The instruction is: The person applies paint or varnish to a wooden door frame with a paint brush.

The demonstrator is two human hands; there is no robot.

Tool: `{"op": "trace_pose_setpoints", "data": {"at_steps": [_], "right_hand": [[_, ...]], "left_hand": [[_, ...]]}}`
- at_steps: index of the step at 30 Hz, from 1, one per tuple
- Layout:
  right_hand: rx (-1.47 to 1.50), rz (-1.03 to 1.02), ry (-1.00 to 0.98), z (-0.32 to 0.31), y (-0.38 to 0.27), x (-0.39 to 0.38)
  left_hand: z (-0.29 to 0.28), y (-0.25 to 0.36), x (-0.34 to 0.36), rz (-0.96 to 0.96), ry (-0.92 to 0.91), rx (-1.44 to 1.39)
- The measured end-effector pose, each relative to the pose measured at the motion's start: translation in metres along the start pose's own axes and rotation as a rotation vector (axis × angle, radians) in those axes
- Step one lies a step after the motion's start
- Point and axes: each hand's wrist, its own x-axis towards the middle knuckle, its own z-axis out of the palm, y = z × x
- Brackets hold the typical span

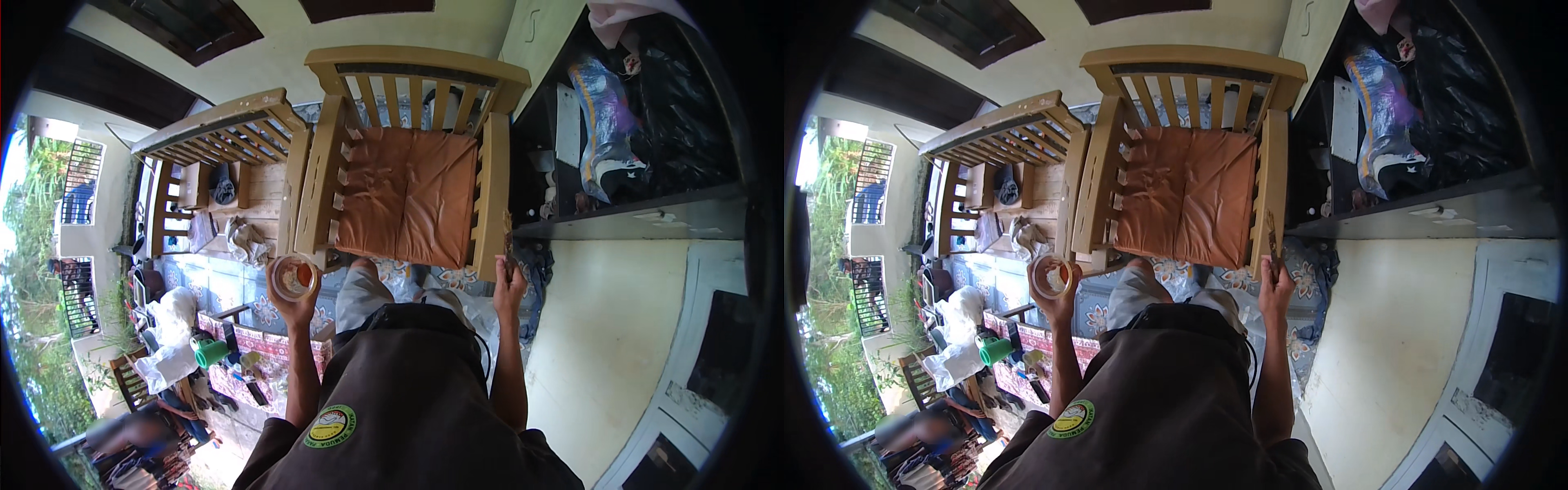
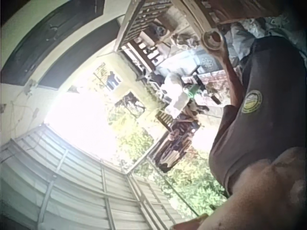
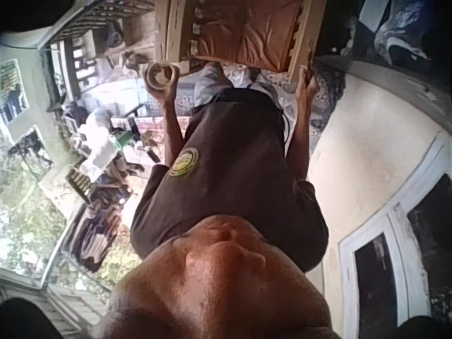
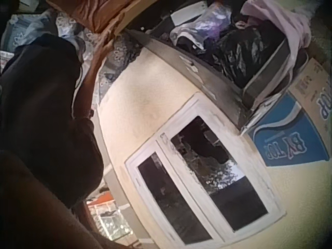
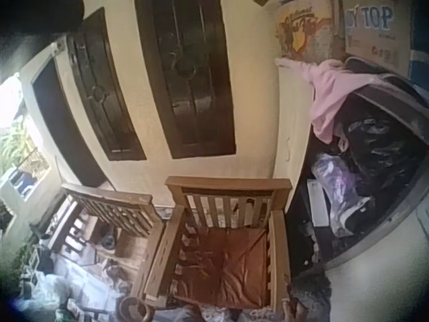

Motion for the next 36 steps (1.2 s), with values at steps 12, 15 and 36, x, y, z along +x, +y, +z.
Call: {"op": "trace_pose_setpoints", "data": {"at_steps": [12,15,36], "right_hand": [[0.086,0.087,0.057,0.007,0.010,0.034],[0.170,0.074,-0.019,0.016,-0.005,0.042],[0.323,-0.185,-0.419,0.188,-0.200,0.287]], "left_hand": [[0.035,0.014,0.055,0.066,0.010,-0.060],[0.042,0.018,0.069,0.067,0.014,0.019],[0.136,-0.026,0.262,-0.198,0.024,-0.155]]}}
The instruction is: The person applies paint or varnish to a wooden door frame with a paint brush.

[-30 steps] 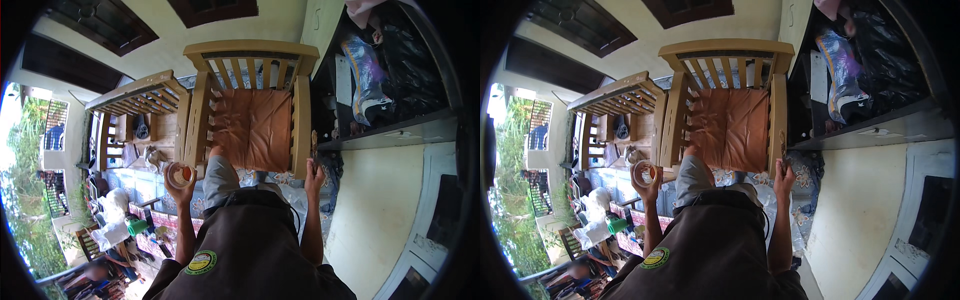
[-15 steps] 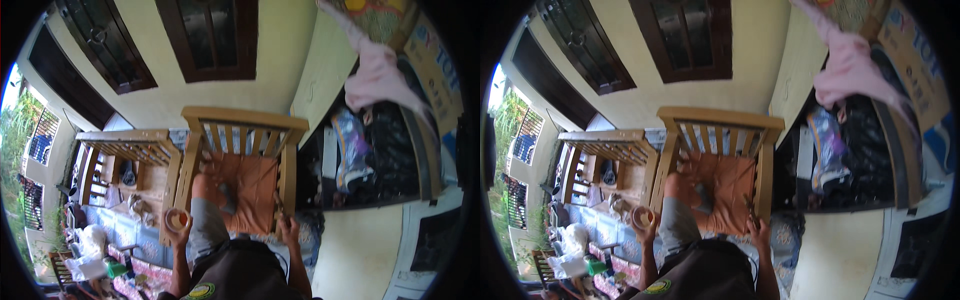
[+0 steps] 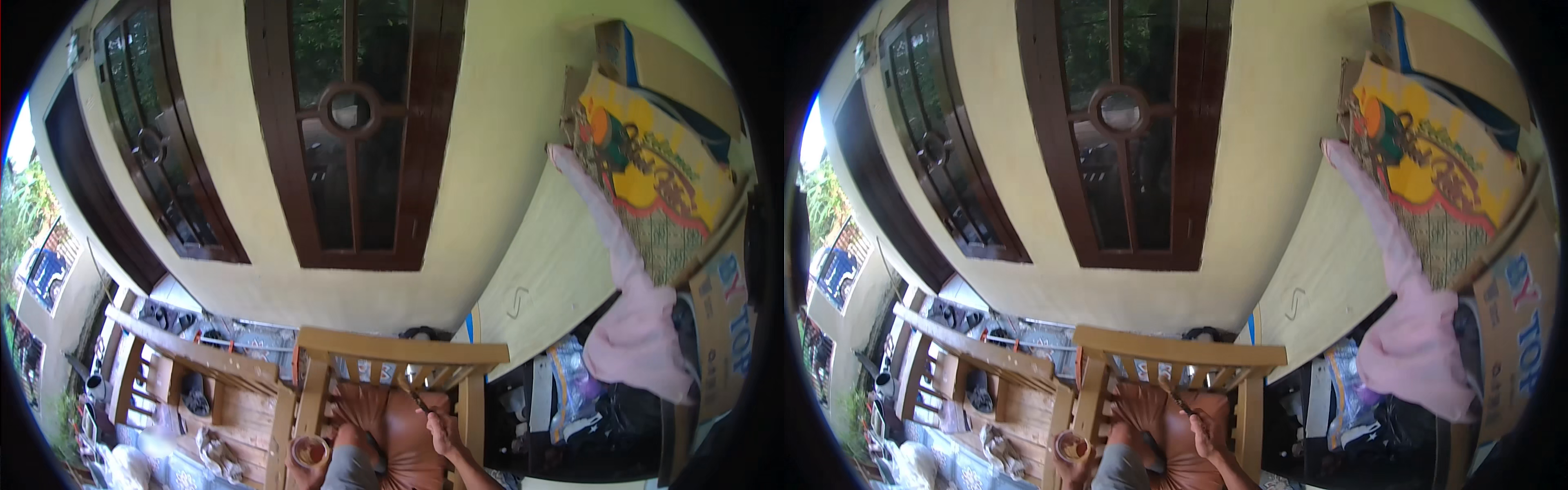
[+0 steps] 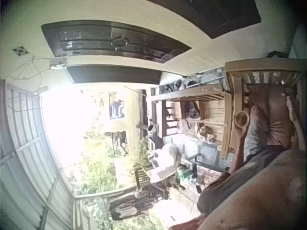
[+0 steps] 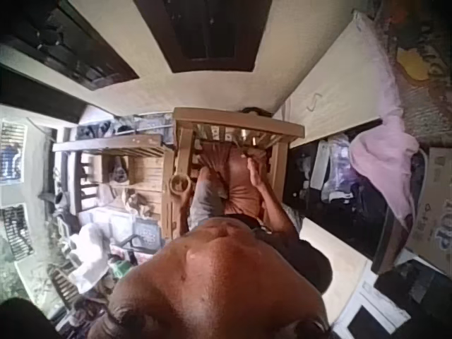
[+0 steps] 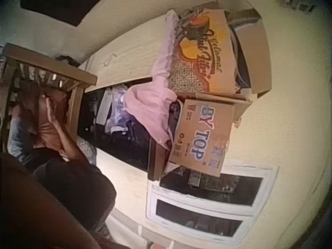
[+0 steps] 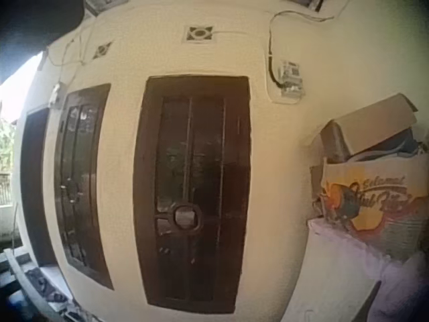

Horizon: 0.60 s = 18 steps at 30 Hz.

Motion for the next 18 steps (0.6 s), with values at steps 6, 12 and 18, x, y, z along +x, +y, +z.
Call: {"op": "trace_pose_setpoints", "data": {"at_steps": [6,12,18], "right_hand": [[-0.114,-0.138,-0.047,0.027,-0.132,0.092],[-0.084,-0.068,0.117,0.006,-0.210,0.094],[0.009,0.050,0.274,-0.046,-0.213,0.092]], "left_hand": [[0.000,0.091,0.082,-0.052,-0.009,-0.030],[0.004,0.155,0.141,0.064,-0.107,-0.017],[0.053,0.243,0.169,0.071,-0.283,0.004]]}}
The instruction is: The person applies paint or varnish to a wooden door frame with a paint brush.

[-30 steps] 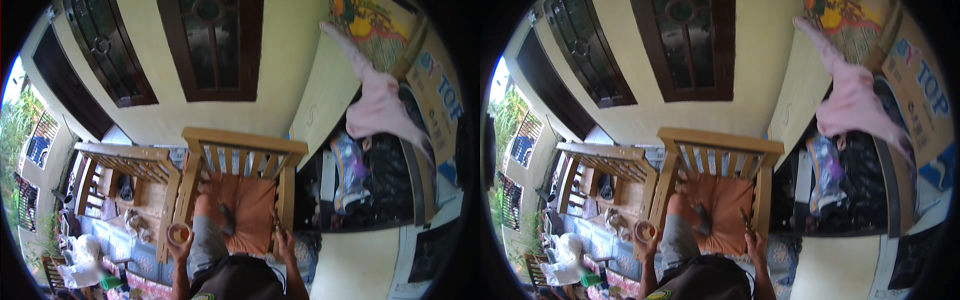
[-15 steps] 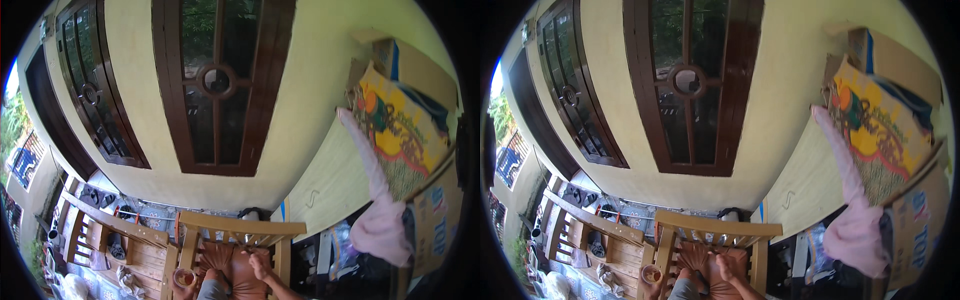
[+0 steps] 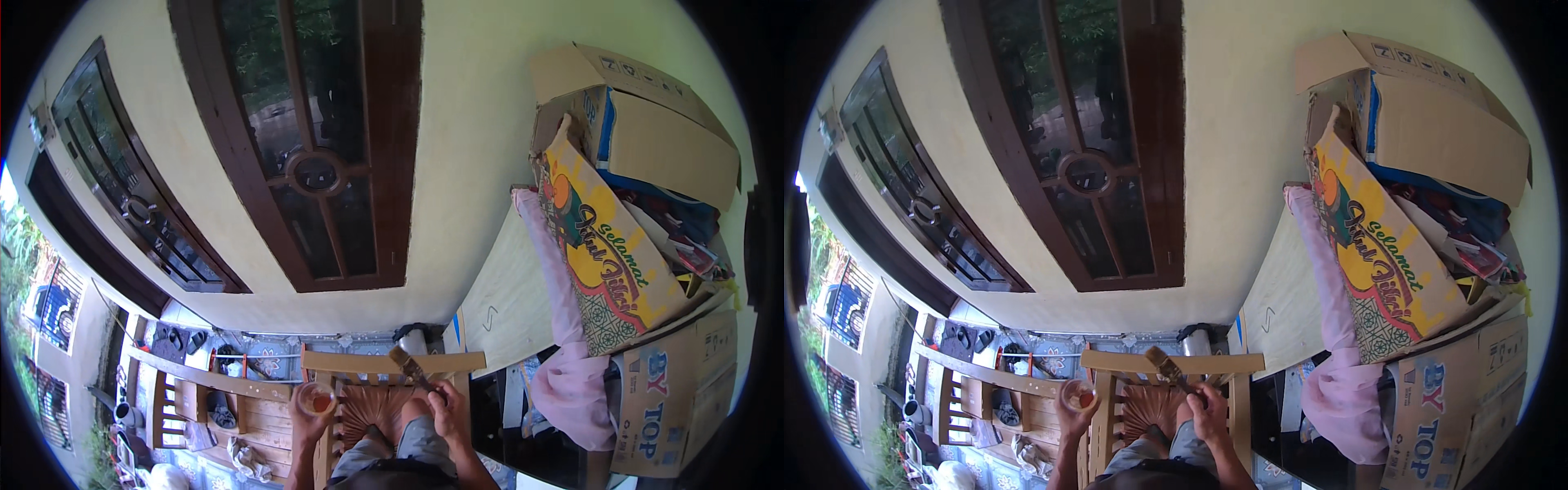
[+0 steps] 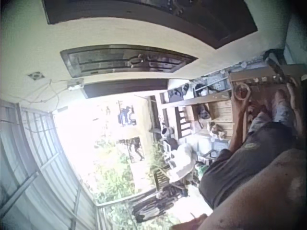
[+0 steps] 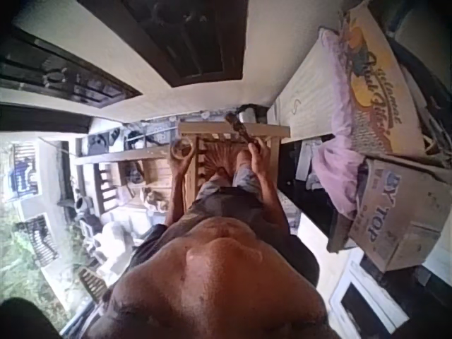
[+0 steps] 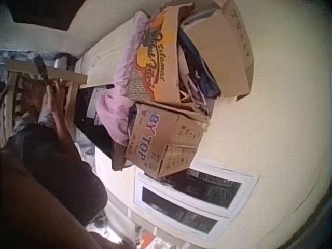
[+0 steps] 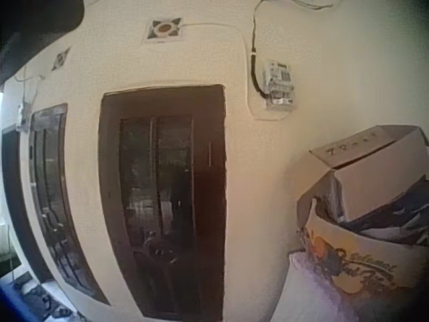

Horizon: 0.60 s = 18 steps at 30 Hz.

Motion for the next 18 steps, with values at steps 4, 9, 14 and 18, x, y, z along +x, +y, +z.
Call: {"op": "trace_pose_setpoints", "data": {"at_steps": [4,9,14,18], "right_hand": [[0.161,0.011,0.068,-0.011,-0.022,0.027],[0.462,0.064,-0.029,-0.021,-0.032,0.072],[0.296,-0.043,-0.129,-0.040,-0.058,0.120],[0.412,-0.051,-0.120,-0.054,-0.072,0.138]], "left_hand": [[0.033,0.025,0.018,0.032,-0.117,-0.014],[0.067,0.051,0.030,0.093,-0.167,-0.005],[0.093,0.076,0.042,0.072,-0.100,0.020],[0.105,0.100,0.051,0.075,-0.120,0.021]]}}
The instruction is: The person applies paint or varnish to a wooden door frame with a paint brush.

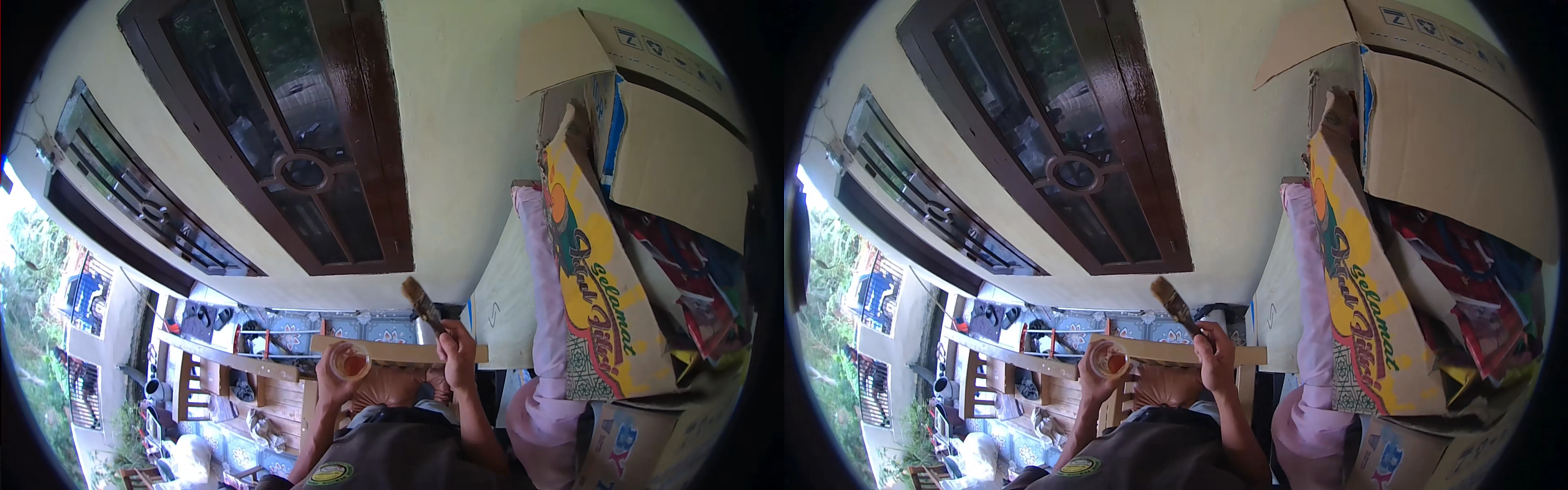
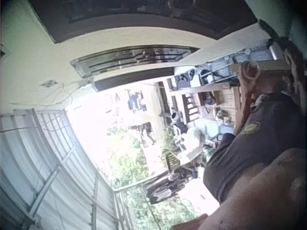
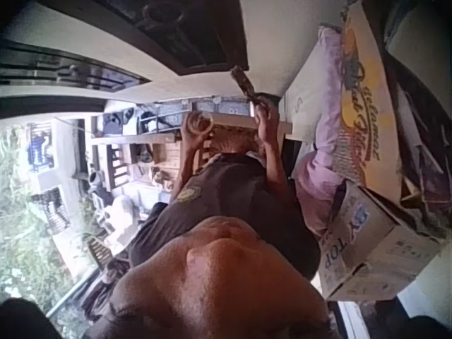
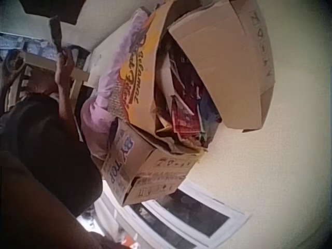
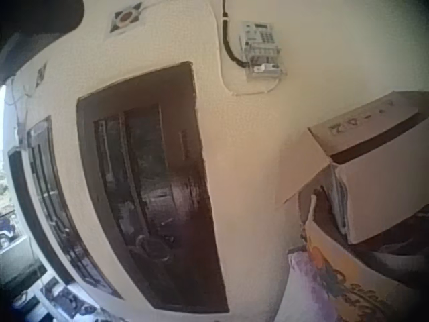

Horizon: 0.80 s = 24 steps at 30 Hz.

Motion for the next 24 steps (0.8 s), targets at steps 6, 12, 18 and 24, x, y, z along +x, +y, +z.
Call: {"op": "trace_pose_setpoints", "data": {"at_steps": [6,12,18,24], "right_hand": [[0.179,-0.013,-0.026,-0.003,-0.022,0.020],[0.076,-0.067,-0.024,-0.002,-0.032,0.022],[-0.051,-0.148,0.253,0.020,-0.055,0.021],[0.117,-0.118,0.416,0.021,-0.058,0.026]], "left_hand": [[0.010,0.016,0.017,0.015,0.017,0.016],[0.014,0.044,0.039,0.125,0.031,-0.061],[0.013,0.050,0.055,0.074,0.019,-0.125],[0.005,0.028,0.077,0.161,-0.032,-0.149]]}}
